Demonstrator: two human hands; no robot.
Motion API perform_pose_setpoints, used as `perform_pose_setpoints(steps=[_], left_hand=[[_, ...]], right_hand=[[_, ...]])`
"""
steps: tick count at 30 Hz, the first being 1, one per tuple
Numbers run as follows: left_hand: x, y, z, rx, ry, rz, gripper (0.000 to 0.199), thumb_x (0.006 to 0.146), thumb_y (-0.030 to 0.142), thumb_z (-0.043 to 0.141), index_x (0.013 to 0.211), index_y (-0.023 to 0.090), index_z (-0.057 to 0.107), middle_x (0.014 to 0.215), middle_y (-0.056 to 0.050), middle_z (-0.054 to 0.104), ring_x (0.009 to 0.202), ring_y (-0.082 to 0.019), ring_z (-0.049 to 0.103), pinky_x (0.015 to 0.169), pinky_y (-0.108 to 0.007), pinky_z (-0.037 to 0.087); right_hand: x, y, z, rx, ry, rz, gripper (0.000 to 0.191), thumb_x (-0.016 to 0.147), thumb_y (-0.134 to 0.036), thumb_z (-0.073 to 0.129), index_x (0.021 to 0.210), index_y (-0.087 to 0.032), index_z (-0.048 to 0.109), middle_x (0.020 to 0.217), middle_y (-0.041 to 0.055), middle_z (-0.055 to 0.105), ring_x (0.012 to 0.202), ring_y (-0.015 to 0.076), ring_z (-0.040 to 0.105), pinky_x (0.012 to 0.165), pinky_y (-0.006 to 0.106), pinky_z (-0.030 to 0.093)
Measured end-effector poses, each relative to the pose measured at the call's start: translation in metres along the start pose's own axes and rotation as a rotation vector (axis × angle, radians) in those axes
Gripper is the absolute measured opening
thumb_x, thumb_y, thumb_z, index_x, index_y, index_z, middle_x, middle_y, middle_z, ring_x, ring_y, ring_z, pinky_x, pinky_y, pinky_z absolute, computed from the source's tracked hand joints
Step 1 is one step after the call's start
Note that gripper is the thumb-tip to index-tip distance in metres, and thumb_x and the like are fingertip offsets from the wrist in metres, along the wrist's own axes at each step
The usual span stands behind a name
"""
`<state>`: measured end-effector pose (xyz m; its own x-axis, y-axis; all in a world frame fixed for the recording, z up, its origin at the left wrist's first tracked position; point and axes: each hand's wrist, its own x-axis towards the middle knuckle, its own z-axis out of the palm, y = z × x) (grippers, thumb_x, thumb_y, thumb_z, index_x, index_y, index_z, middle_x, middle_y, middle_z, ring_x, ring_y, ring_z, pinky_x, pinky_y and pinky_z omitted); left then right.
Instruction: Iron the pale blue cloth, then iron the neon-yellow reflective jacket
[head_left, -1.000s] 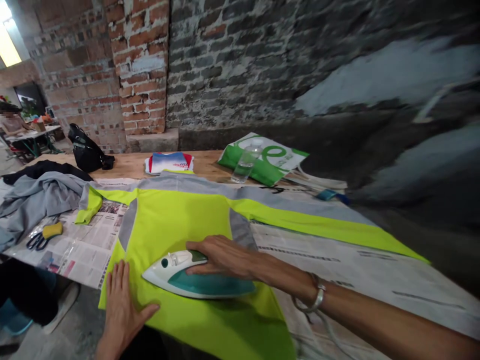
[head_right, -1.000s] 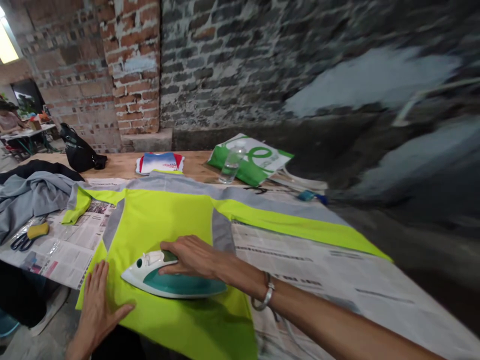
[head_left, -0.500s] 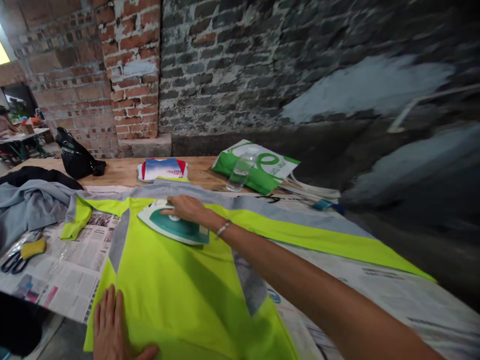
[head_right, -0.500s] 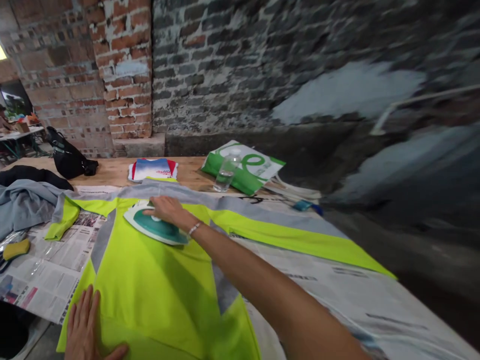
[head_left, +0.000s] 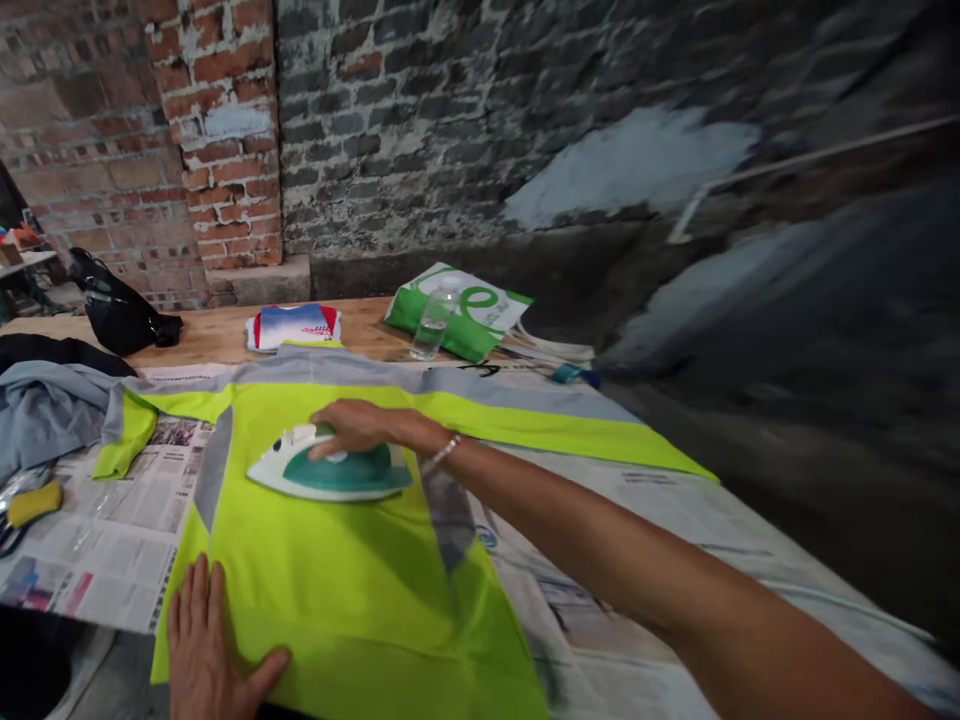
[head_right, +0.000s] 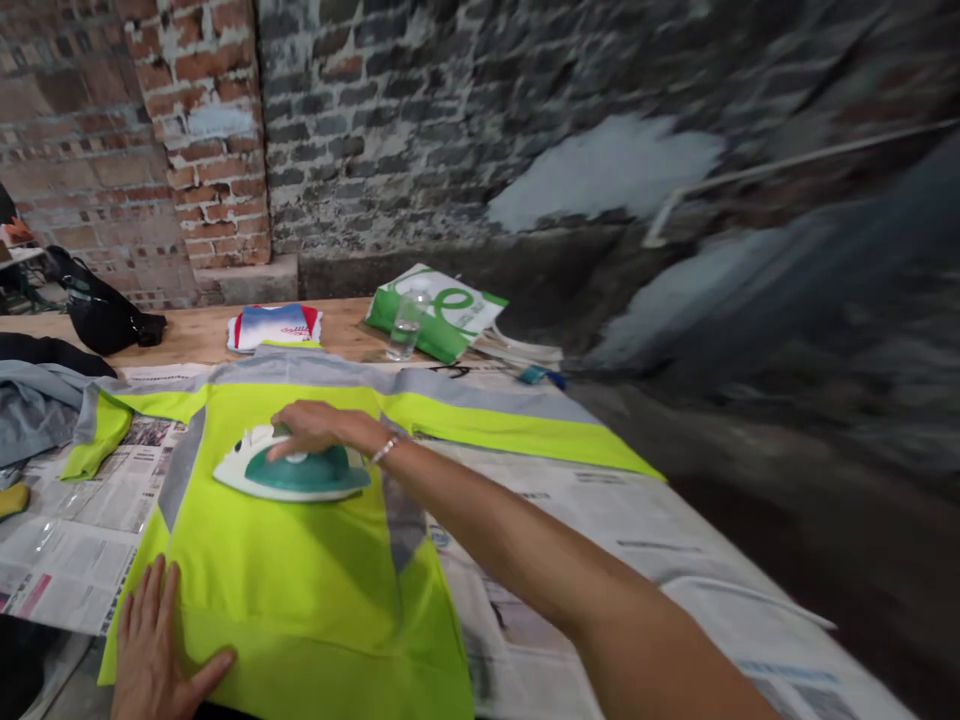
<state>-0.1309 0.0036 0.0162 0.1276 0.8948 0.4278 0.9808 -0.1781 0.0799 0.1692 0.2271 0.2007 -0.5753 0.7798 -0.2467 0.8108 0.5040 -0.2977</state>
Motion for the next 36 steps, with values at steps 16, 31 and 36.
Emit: perform_pose_setpoints(steps=[16, 31, 36], left_hand=[[0.003, -0.009, 0.000, 0.012, 0.027, 0.060, 0.108, 0.076, 0.069, 0.062, 0.159, 0.017, 0.016, 0.161, -0.021, 0.035, 0.145, -0.042, 0.038, 0.117, -0.059, 0.029], [0.011, -0.006, -0.008, 0.072, 0.094, 0.168, 0.110, 0.078, 0.075, 0.054, 0.160, 0.009, 0.018, 0.158, -0.026, 0.036, 0.137, -0.045, 0.043, 0.108, -0.058, 0.035], [0.011, -0.003, -0.010, 0.070, 0.081, 0.139, 0.108, 0.079, 0.076, 0.053, 0.159, 0.012, 0.019, 0.157, -0.024, 0.038, 0.139, -0.043, 0.042, 0.110, -0.058, 0.034]], right_hand=[[-0.073, -0.032, 0.036, -0.070, 0.075, 0.033, 0.039, 0.094, -0.054, 0.067, 0.113, -0.020, 0.067, 0.097, 0.0100, 0.074, 0.095, 0.0279, 0.069, 0.069, 0.028, 0.040], [0.049, 0.121, -0.030, -0.073, 0.217, 0.296, 0.047, 0.091, -0.056, 0.065, 0.111, -0.014, 0.071, 0.105, 0.0110, 0.073, 0.086, 0.0223, 0.065, 0.065, 0.026, 0.039], [0.007, 0.087, -0.014, 0.074, 0.090, 0.129, 0.049, 0.088, -0.063, 0.065, 0.099, -0.015, 0.070, 0.095, 0.0076, 0.073, 0.079, 0.0201, 0.063, 0.061, 0.025, 0.036]])
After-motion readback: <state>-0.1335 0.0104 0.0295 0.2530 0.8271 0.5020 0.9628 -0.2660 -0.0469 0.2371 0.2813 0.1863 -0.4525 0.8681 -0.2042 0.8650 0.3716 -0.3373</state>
